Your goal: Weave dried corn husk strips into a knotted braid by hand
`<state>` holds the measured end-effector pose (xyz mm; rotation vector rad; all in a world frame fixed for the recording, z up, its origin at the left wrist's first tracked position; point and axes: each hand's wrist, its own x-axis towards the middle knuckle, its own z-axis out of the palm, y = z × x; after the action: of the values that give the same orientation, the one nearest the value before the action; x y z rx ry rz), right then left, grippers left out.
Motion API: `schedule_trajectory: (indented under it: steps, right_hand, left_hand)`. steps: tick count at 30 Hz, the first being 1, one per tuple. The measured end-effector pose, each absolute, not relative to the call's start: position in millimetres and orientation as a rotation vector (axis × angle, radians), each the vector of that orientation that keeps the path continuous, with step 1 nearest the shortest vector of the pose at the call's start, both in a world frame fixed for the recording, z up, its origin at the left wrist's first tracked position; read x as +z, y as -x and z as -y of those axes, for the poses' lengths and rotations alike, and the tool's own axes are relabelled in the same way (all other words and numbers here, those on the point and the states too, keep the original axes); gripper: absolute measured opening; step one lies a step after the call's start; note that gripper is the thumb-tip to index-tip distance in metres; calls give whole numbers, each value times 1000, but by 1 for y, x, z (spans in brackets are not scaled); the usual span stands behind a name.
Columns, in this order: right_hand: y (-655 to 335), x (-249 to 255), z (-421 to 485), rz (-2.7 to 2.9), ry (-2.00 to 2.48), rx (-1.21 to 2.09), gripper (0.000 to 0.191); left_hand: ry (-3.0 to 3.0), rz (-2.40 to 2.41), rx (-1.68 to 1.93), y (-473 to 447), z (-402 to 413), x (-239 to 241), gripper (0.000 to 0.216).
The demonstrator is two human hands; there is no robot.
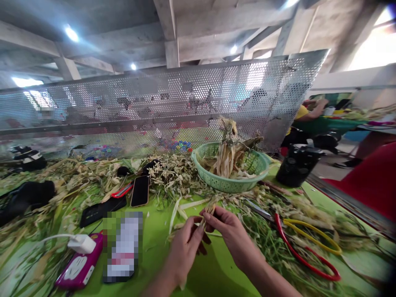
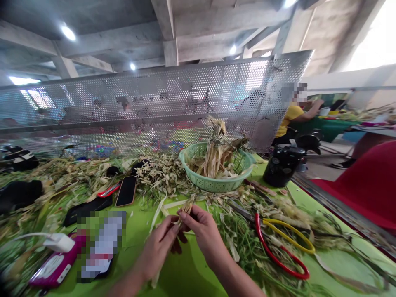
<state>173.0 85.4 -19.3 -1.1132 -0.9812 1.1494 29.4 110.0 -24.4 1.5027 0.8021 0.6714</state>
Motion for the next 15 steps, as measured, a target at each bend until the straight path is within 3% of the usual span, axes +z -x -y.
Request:
schedule_trajectory:
  steps: [4, 8, 15]
  right_hand:
    - [-171, -22, -86, 1083, 1157, 1059, 31]
    - [-174, -18, -86, 1131, 1250, 915, 32]
    - [-176, -13, -84, 1165, 1212, 947, 35]
  left_hand:
    - [-1359, -703, 683, -34, -109, -27, 46]
    - [-1310, -739, 673, -36, -111, -33, 38]
    - [-1336, -777, 645, -37, -110, -29, 40]
